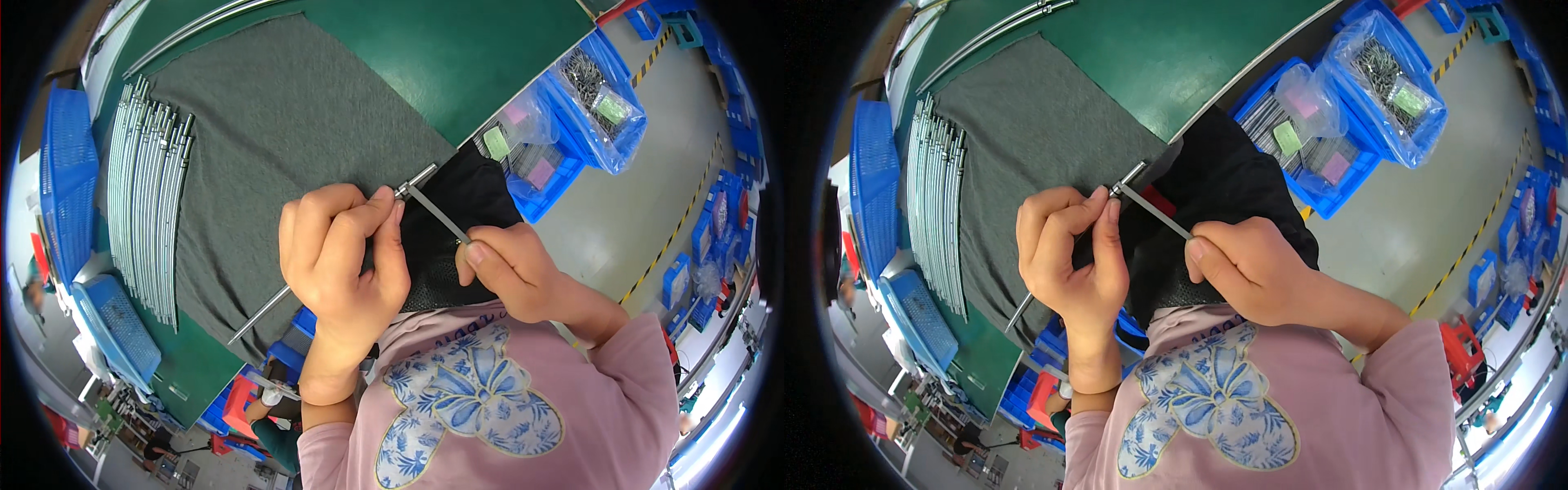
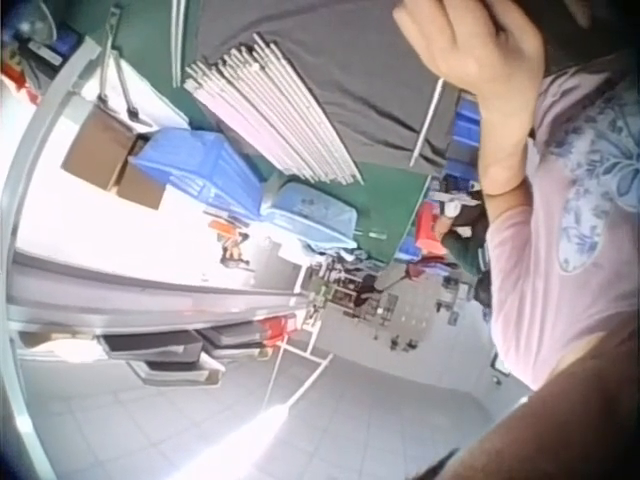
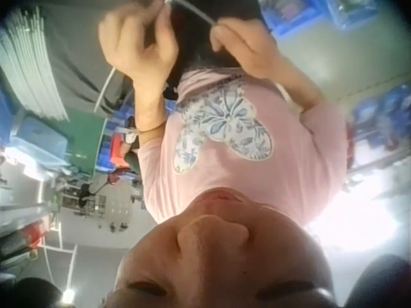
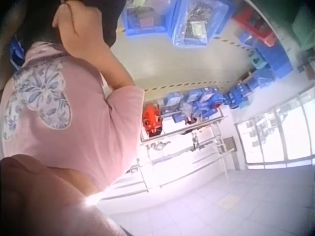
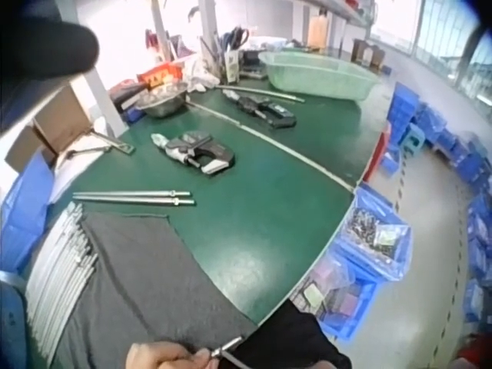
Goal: Filing the ends of thin metal rods to remove burrs or sharpen them at a factory workbench.
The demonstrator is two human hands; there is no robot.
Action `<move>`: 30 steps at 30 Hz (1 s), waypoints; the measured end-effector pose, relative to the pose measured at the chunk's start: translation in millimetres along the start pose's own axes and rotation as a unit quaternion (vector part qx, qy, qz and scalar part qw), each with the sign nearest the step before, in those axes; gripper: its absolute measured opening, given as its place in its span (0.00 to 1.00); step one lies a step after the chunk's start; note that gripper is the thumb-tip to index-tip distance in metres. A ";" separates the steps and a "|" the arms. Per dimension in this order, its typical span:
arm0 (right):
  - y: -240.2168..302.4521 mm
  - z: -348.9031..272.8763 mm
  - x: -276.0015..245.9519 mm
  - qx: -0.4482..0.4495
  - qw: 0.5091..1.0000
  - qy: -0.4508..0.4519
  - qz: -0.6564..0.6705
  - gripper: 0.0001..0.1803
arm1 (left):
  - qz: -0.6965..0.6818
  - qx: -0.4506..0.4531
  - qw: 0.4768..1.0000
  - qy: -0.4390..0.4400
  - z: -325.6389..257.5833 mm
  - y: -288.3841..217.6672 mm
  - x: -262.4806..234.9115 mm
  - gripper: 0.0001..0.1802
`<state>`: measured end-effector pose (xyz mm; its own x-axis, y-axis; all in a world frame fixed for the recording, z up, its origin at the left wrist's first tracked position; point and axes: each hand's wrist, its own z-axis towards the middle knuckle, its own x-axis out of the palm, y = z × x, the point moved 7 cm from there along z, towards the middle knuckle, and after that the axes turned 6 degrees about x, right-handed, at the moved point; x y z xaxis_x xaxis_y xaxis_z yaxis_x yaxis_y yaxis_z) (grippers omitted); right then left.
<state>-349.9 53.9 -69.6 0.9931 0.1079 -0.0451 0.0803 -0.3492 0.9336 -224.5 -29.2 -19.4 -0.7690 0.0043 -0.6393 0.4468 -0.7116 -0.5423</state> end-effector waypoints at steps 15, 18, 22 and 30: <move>-1.8 18.1 10.0 0.012 0.997 -0.007 0.078 0.17 | -0.006 0.019 1.000 0.010 2.5 -0.6 2.0 0.10; -0.3 22.4 7.2 0.027 0.992 0.002 0.126 0.19 | -0.006 0.017 1.000 0.006 2.4 0.4 1.0 0.09; -9.6 15.4 3.4 0.086 0.948 0.050 0.303 0.22 | -0.009 0.026 1.000 0.000 0.7 1.3 2.0 0.09; 2.2 22.4 3.6 -0.028 0.996 -0.059 0.054 0.16 | -0.004 0.020 1.000 -0.010 1.1 2.1 2.3 0.09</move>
<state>-344.2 32.7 -75.7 0.9991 -0.0394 0.0182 -0.0292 -0.2995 0.9537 -225.9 -31.5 -21.5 -0.7816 -0.0024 -0.6238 0.4216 -0.7391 -0.5253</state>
